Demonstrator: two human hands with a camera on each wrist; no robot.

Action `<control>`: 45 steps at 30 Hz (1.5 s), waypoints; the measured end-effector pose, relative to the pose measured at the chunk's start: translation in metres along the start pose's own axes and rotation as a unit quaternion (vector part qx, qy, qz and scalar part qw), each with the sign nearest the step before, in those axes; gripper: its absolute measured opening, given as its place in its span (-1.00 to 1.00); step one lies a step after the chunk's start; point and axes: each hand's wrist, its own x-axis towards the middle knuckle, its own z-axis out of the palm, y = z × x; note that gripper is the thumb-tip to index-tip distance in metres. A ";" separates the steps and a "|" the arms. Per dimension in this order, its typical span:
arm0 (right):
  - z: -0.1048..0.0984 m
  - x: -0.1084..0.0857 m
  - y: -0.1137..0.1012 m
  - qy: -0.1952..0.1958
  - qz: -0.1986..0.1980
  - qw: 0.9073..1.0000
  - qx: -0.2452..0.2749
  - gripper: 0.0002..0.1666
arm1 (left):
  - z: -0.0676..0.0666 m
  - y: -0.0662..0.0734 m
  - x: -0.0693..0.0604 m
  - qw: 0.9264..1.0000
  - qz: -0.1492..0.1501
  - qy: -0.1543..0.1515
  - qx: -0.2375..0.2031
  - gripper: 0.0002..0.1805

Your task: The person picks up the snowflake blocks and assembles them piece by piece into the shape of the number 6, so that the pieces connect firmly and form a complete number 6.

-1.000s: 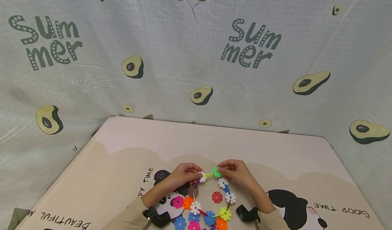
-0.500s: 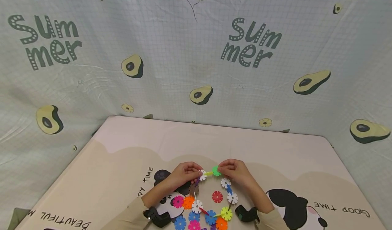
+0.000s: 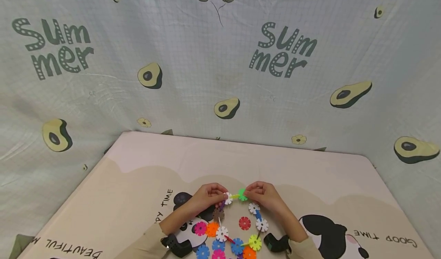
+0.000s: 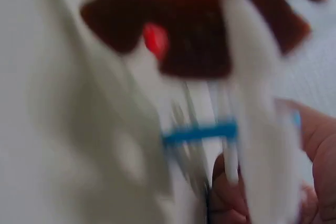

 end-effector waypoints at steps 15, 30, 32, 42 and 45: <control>0.005 0.000 0.002 0.003 -0.016 1.000 0.009 -0.64 | 0.001 -0.001 -0.001 0.999 0.011 -0.020 0.036 -0.77; 0.004 -0.002 -0.002 -0.062 -0.060 0.996 -0.028 -0.60 | -0.001 -0.001 -0.001 0.999 0.009 -0.008 0.034 -0.74; 0.000 -0.005 -0.002 -0.089 -0.075 0.992 -0.043 -0.57 | -0.001 -0.001 -0.001 0.999 0.011 -0.009 0.035 -0.74; -0.005 -0.017 0.003 -0.191 -0.213 0.950 -0.126 -0.70 | 0.000 0.004 -0.001 0.998 -0.035 -0.026 0.036 -0.72; -0.003 -0.020 0.003 -0.178 -0.212 0.947 -0.163 -0.72 | 0.000 0.006 0.000 0.998 -0.050 -0.030 0.027 -0.67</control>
